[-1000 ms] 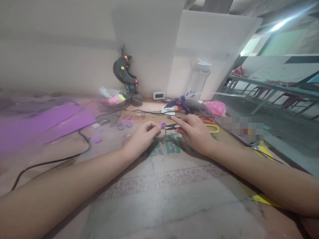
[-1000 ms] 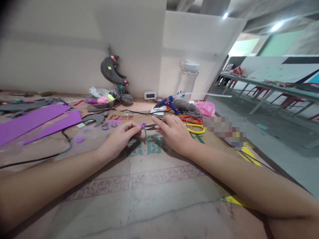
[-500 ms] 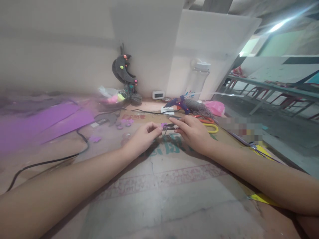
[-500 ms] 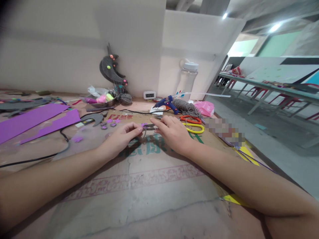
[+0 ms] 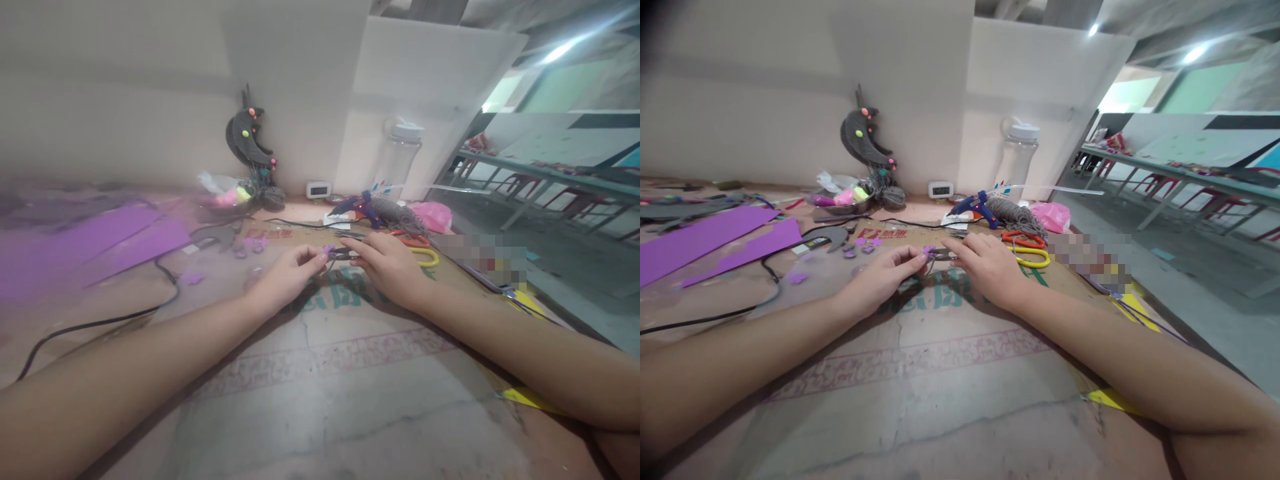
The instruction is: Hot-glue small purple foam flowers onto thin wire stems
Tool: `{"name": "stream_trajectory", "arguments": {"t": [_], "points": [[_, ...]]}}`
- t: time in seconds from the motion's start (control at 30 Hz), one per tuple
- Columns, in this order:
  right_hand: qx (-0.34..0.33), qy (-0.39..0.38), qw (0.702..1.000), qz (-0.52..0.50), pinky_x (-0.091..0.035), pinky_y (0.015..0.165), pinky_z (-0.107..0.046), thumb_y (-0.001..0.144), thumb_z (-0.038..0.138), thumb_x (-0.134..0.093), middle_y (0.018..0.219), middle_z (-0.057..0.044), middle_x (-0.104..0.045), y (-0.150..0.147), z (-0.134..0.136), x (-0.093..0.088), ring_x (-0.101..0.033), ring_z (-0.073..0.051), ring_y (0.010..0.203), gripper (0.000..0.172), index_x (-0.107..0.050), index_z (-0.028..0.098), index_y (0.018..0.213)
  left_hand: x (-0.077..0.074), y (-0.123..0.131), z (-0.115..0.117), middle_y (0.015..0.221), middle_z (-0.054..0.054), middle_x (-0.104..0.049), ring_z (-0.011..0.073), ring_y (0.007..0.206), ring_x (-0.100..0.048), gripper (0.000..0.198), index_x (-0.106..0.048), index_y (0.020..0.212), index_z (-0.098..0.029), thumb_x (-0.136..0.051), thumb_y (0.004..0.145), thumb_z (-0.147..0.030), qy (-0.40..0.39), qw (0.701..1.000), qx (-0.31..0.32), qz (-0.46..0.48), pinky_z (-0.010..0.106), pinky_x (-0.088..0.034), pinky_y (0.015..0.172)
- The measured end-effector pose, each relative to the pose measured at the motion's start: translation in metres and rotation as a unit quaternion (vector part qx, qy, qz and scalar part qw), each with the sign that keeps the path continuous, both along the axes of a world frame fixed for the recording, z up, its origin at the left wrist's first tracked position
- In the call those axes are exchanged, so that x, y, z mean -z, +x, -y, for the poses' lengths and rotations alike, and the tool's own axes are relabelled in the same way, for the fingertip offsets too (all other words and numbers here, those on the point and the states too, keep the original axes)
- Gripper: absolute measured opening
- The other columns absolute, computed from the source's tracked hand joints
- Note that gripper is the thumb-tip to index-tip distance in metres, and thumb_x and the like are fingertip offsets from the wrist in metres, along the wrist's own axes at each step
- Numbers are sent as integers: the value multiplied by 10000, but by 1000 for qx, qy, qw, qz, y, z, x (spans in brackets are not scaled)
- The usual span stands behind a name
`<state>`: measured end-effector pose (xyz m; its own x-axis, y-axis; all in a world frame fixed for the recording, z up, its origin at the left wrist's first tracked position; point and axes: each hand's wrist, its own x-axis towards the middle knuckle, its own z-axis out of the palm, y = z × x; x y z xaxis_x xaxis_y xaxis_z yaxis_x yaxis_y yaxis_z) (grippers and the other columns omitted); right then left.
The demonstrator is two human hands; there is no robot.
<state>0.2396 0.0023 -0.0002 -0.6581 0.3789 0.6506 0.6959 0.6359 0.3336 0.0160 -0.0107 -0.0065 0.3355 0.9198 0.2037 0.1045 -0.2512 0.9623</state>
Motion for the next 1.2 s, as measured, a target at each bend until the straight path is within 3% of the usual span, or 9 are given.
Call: {"name": "stream_trajectory", "arguments": {"t": [0.97, 1.2], "points": [[-22, -36, 999, 7, -402, 677, -332, 995, 260, -405, 817, -73, -611, 5, 0, 1, -524, -205, 737, 306, -648, 202, 1171, 1, 1, -1, 714, -8, -546, 131, 661, -510, 305, -552, 727, -192, -613, 831, -472, -6, 1000, 15, 19, 275, -396, 655], [-41, -89, 990, -97, -464, 714, -339, 1002, 308, -386, 876, -90, -594, 0, 6, -6, -558, -221, 801, 346, -573, 163, 1254, 2, 2, -2, 703, -13, -539, 129, 659, -491, 294, -560, 716, -191, -575, 863, -445, 3, 999, -27, 19, 269, -395, 658]]}}
